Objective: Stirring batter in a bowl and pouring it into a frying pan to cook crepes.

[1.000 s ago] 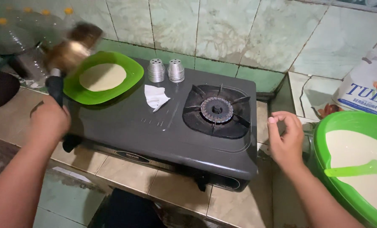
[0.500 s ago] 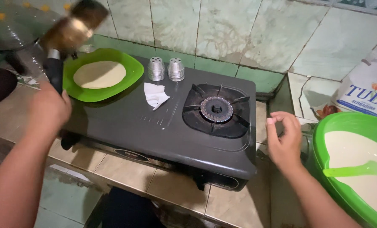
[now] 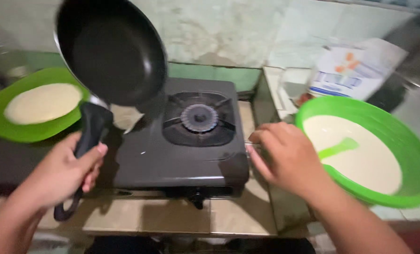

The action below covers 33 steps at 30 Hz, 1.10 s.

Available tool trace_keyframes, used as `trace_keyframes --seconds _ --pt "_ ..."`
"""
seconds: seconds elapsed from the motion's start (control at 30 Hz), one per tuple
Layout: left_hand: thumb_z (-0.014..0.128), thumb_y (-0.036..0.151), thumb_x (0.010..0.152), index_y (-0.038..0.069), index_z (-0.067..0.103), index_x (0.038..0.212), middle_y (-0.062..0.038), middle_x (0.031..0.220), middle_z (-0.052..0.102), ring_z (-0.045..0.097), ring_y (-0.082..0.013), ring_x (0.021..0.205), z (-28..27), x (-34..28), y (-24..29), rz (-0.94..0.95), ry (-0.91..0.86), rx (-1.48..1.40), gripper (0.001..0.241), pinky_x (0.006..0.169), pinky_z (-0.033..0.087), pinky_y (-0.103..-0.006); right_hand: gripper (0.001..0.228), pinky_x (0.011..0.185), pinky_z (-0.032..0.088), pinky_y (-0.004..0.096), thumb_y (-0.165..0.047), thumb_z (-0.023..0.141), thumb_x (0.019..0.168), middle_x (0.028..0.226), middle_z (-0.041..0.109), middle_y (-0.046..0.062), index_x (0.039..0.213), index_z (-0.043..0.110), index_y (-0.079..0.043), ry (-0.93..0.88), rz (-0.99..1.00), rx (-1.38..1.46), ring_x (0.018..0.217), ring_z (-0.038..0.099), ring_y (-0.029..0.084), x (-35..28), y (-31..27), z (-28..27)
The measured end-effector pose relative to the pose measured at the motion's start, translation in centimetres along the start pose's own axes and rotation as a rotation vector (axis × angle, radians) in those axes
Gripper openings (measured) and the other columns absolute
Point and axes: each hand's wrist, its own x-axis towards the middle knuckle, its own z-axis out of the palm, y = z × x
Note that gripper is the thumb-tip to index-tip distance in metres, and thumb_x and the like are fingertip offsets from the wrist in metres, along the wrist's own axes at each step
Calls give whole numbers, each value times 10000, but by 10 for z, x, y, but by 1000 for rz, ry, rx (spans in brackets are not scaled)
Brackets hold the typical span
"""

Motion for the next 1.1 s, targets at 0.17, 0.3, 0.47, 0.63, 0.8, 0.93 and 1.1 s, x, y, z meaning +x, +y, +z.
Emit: trace_keyframes --seconds 0.17,0.3,0.47,0.63,0.8,0.93,1.1 --pt "616 231 935 28 482 913 -9 594 450 418 -120 436 60 15 -3 -5 -424 -357 244 386 368 -312 392 803 518 447 -349 822 796 996 674 141 1041 706 -66 -231 246 -110 934 651 357 -23 40 -59" --pt "610 255 926 67 491 910 -13 589 444 422 -125 424 109 15 9 -70 -669 -475 224 380 370 -310 628 876 499 442 -493 822 709 1192 675 153 1198 722 -112 -421 383 0 1075 626 350 -51 72 -75" --pt "597 305 954 85 493 901 -19 577 444 427 -121 435 152 10 25 -74 -847 -496 249 401 367 -300 620 871 500 451 -508 833 710 1189 665 161 1226 743 -177 -419 342 -59 1057 621 363 -76 75 -61" --pt "615 368 963 89 494 862 -25 548 415 397 -147 441 159 -9 50 -200 -838 -435 320 426 339 -312 220 862 556 408 -339 752 893 1139 718 25 1097 782 -263 -329 468 -142 1025 690 269 -99 72 -54" --pt "608 379 964 77 474 781 -35 543 410 388 -160 446 170 -5 48 -286 -840 -411 378 433 329 -322 363 845 537 420 -185 708 817 1202 689 83 1173 717 -117 -213 261 -102 1027 659 308 -89 71 -79" --pt "611 361 967 86 474 758 -35 535 403 379 -155 439 176 -8 49 -346 -830 -457 371 425 316 -312 493 789 530 428 -348 813 774 1165 680 130 1187 717 -97 -201 125 -89 936 640 326 -76 63 -73" --pt "597 369 967 90 473 750 -31 518 400 379 -158 415 181 -5 43 -333 -853 -447 375 398 310 -303 229 785 547 429 -223 726 875 1061 720 57 1087 716 -138 -219 224 -165 921 671 304 -101 76 -47"
